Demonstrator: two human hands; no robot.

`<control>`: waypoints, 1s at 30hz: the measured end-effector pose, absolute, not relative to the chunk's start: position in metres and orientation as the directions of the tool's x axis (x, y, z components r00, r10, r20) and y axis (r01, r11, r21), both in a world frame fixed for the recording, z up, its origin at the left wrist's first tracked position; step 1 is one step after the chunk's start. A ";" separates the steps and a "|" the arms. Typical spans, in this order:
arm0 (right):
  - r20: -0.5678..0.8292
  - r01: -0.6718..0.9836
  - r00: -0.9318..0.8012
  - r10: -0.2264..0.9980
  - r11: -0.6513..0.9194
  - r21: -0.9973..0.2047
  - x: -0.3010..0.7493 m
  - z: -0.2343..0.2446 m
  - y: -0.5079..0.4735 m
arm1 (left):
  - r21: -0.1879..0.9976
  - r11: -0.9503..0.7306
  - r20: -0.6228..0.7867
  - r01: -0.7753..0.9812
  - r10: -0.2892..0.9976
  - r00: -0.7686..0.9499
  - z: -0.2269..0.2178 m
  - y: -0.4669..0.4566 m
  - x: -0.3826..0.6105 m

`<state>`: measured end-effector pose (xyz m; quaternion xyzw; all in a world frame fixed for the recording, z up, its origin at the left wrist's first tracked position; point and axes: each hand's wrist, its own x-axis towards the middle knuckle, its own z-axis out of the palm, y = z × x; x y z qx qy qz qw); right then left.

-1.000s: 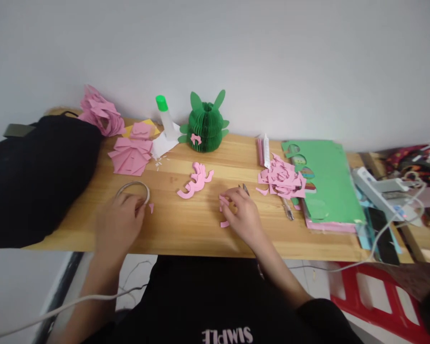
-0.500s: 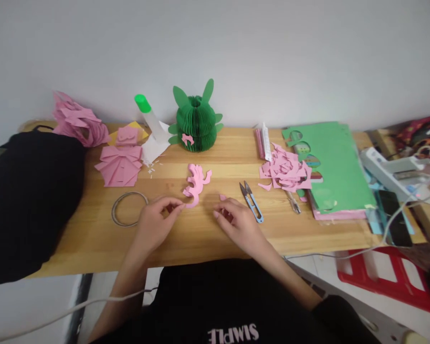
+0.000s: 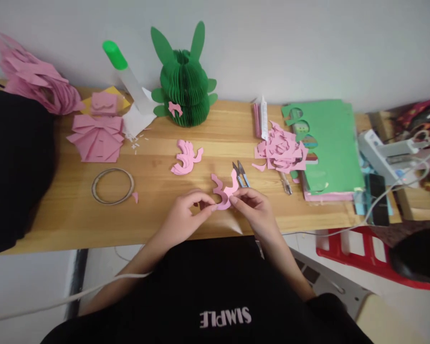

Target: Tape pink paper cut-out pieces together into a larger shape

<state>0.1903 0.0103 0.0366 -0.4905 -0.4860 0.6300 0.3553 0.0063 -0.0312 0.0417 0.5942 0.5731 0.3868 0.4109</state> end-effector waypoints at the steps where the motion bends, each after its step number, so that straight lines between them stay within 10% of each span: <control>1: -0.275 0.026 -0.257 0.927 -0.278 -0.960 0.193 0.037 0.010 | 0.927 -0.015 -0.008 0.375 0.998 0.060 0.040 -0.032 0.010; 22: -0.368 0.013 -0.140 0.919 -0.369 -0.929 0.214 0.031 0.017 | 0.730 -0.202 0.157 0.653 0.979 0.127 0.012 -0.040 0.017; 30: -0.368 -0.080 -0.219 0.904 -0.392 -0.916 0.205 0.046 0.017 | 0.937 0.201 -0.227 0.284 0.972 0.061 0.044 -0.033 0.003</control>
